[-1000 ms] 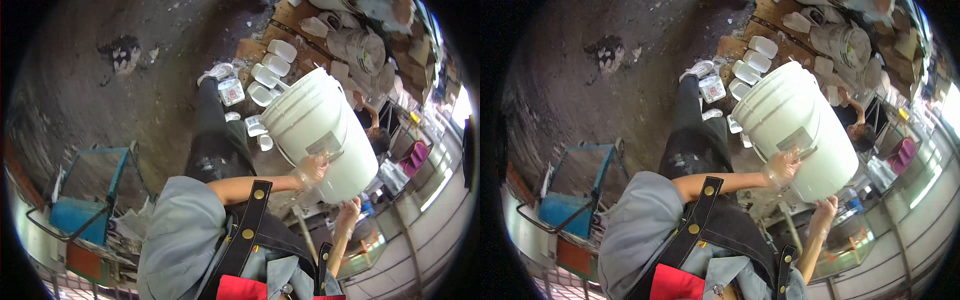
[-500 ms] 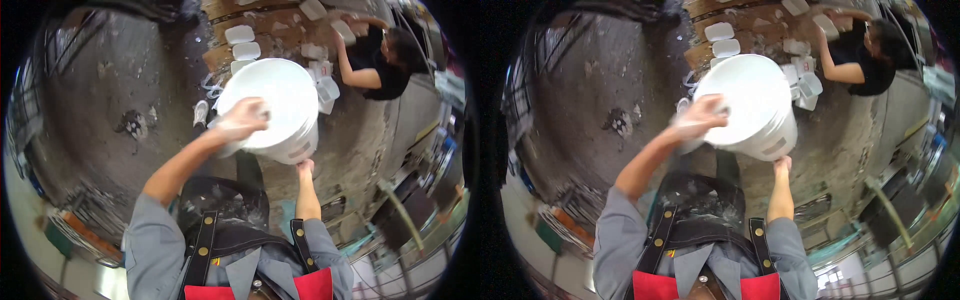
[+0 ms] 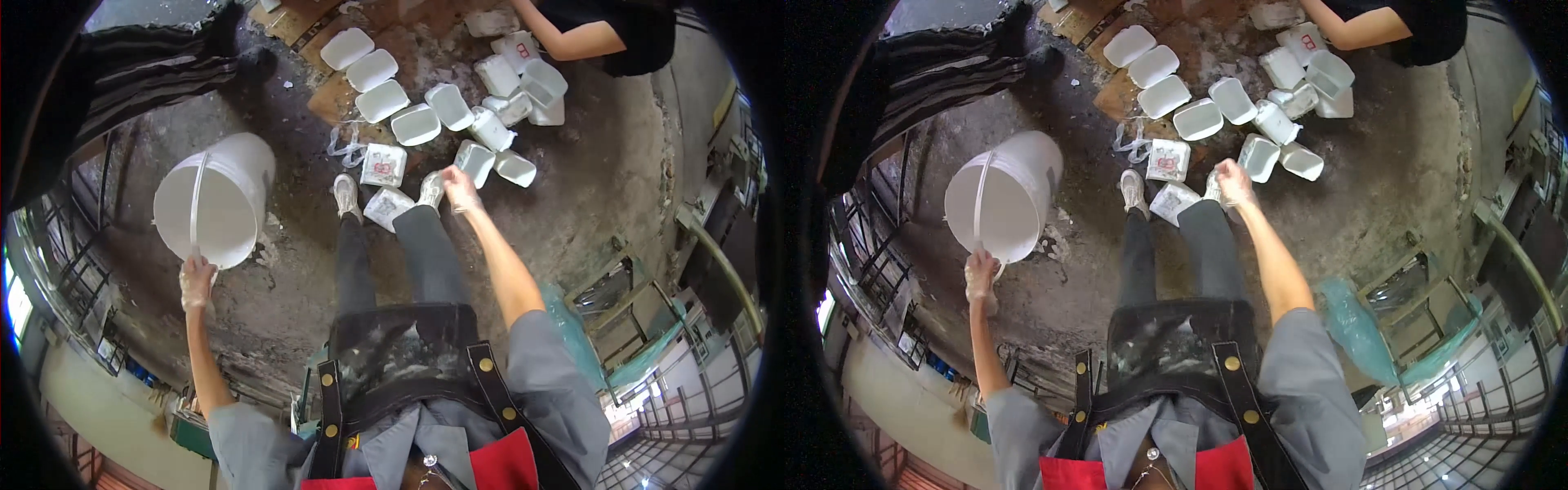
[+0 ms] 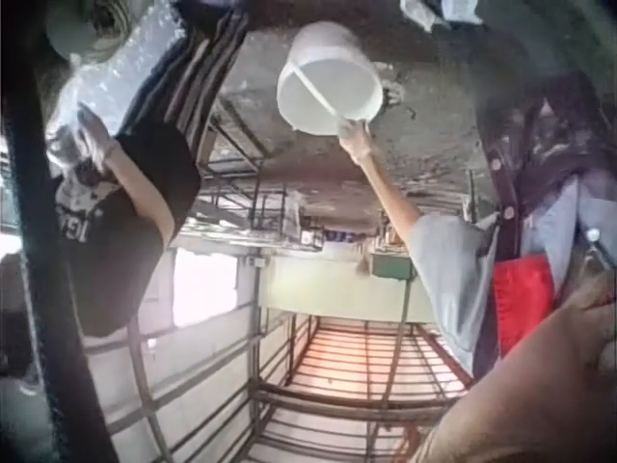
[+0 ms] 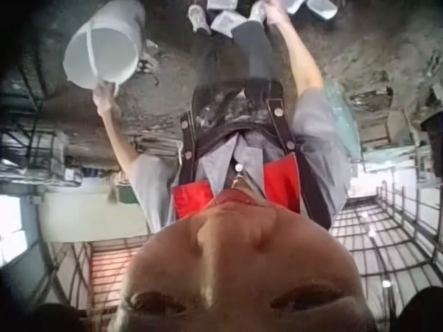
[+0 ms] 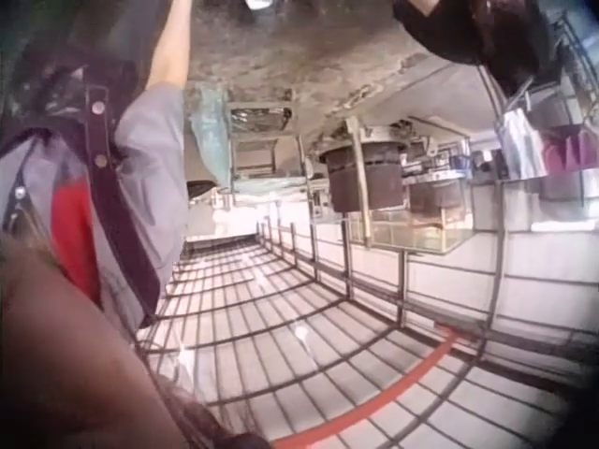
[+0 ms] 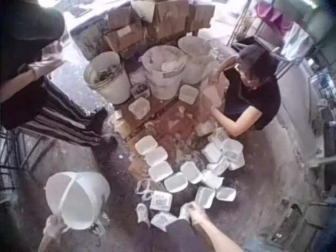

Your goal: Mix sealant using an electric mixer in a bucket and apply it to circular metal frames.

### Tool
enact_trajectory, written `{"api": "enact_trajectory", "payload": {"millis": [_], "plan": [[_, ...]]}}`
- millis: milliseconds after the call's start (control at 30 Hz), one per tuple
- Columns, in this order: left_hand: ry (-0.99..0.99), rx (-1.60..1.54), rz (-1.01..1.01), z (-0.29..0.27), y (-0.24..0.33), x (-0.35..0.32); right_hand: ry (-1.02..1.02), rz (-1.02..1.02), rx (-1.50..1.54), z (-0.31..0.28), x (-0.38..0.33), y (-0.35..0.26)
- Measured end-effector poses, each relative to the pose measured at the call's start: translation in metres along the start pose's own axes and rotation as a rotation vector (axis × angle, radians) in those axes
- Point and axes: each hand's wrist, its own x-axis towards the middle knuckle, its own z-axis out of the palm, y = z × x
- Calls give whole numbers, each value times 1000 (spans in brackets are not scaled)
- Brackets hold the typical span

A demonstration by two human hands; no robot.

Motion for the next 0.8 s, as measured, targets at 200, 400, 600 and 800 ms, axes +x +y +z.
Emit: {"api": "enact_trajectory", "payload": {"millis": [200,400,600,800], "plan": [[112,721,264,73,-148,43,0,-439,-192,25,163,-21],[705,-22,507,222,77,153,-98,-519,-561,17,319,56],[-30,-333,256,463,201,308,-437,-298,-983,84,368,5],[379,-436,307,545,242,361,-606,-246,-67,102,369,26]]}}
